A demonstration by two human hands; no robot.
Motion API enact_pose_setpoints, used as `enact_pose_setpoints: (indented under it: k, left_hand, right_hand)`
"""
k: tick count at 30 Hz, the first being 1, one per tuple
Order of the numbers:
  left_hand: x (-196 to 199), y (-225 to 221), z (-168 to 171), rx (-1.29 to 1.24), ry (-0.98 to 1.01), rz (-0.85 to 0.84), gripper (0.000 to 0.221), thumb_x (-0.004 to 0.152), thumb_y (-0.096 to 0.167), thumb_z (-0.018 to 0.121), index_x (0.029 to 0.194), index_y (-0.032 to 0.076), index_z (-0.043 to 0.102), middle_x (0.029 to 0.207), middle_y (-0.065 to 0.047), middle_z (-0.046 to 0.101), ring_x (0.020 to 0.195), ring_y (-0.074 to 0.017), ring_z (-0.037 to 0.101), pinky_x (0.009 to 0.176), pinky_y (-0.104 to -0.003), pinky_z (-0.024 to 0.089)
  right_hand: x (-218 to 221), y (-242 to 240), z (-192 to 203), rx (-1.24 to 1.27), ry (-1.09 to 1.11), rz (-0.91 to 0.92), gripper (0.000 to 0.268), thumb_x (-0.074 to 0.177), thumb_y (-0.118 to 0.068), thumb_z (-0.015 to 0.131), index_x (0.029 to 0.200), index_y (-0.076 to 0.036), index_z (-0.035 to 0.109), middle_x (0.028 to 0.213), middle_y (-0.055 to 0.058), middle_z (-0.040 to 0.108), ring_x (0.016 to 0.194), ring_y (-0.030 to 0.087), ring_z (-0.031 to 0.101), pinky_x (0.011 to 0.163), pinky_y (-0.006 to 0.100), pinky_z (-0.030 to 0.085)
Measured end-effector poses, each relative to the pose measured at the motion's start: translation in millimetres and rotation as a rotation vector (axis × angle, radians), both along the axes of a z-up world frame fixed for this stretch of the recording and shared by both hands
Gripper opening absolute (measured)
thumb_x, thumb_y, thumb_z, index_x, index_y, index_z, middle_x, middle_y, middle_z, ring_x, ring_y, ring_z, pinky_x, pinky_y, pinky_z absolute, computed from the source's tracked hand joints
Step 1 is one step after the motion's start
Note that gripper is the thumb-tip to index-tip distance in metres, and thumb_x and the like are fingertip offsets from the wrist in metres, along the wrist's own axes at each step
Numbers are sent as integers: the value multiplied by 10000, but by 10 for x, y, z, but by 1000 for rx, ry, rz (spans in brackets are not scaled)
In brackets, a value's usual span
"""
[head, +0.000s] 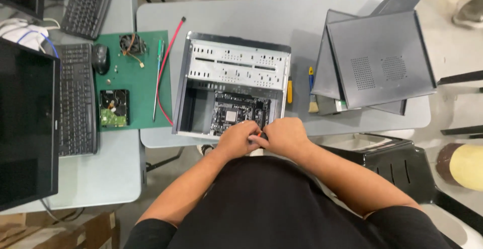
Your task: Removing screws from a motherboard and repositioning it within a computer case using a screwdriver.
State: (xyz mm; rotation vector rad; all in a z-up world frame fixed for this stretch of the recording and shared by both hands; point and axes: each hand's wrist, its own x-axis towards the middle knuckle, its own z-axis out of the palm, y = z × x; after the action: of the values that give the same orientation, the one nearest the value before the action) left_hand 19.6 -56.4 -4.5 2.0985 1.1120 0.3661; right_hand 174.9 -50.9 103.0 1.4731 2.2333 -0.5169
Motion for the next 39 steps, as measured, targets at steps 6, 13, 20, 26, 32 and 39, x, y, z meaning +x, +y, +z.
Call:
enact_pose_setpoints:
  k: [6, 13, 20, 26, 32, 39]
  left_hand:
    - [-59, -29, 585, -92, 34, -28, 313, 678, 358, 631, 885, 139, 547, 878, -53, 605, 875, -270, 600, 741, -412, 499]
    - [-40, 46, 118, -55, -84, -54, 283, 673, 295, 651, 876, 145, 522, 841, -60, 583, 902, -268, 581, 760, -394, 478]
    - [-56, 75, 218, -63, -56, -91, 258, 658, 284, 606, 852, 123, 551, 802, -74, 605, 884, -282, 589, 794, -406, 442]
    - [-36, 62, 107, -59, -84, -61, 318, 676, 332, 636, 915, 152, 530, 892, -45, 596, 932, -280, 573, 798, -422, 445]
    - [-63, 45, 104, -52, -94, -92, 287, 690, 322, 641, 862, 106, 562, 777, -98, 606, 848, -305, 594, 803, -402, 452]
    - [-56, 56, 330, -144, -123, -48, 420, 589, 290, 680, 965, 165, 540, 868, -75, 629, 885, -287, 612, 806, -417, 472]
  right_hand:
    - [19, -145, -5, 84, -2, 218, 419, 841, -316, 507, 1145, -50, 394, 900, 51, 649, 653, 235, 634, 496, 380, 510]
    - [-17, 3, -100, -26, -53, -6, 507, 824, -556, 350, 788, -151, 653, 640, 69, 629, 658, 271, 633, 533, 346, 469]
    - [98, 32, 131, -92, 107, 18, 452, 774, -534, 477, 1025, -159, 499, 741, 76, 641, 726, 329, 641, 601, 428, 498]
    - [63, 33, 9, -79, 154, 94, 333, 827, -413, 490, 1070, -187, 465, 704, 33, 611, 699, 301, 619, 587, 435, 499]
    - [21, 17, 53, 1, 53, 104, 469, 788, -602, 429, 858, -165, 586, 712, 51, 611, 673, 265, 619, 543, 380, 489]
    - [67, 27, -171, -41, 16, 186, 382, 824, -490, 435, 923, -150, 579, 812, 60, 614, 713, 284, 617, 536, 427, 491]
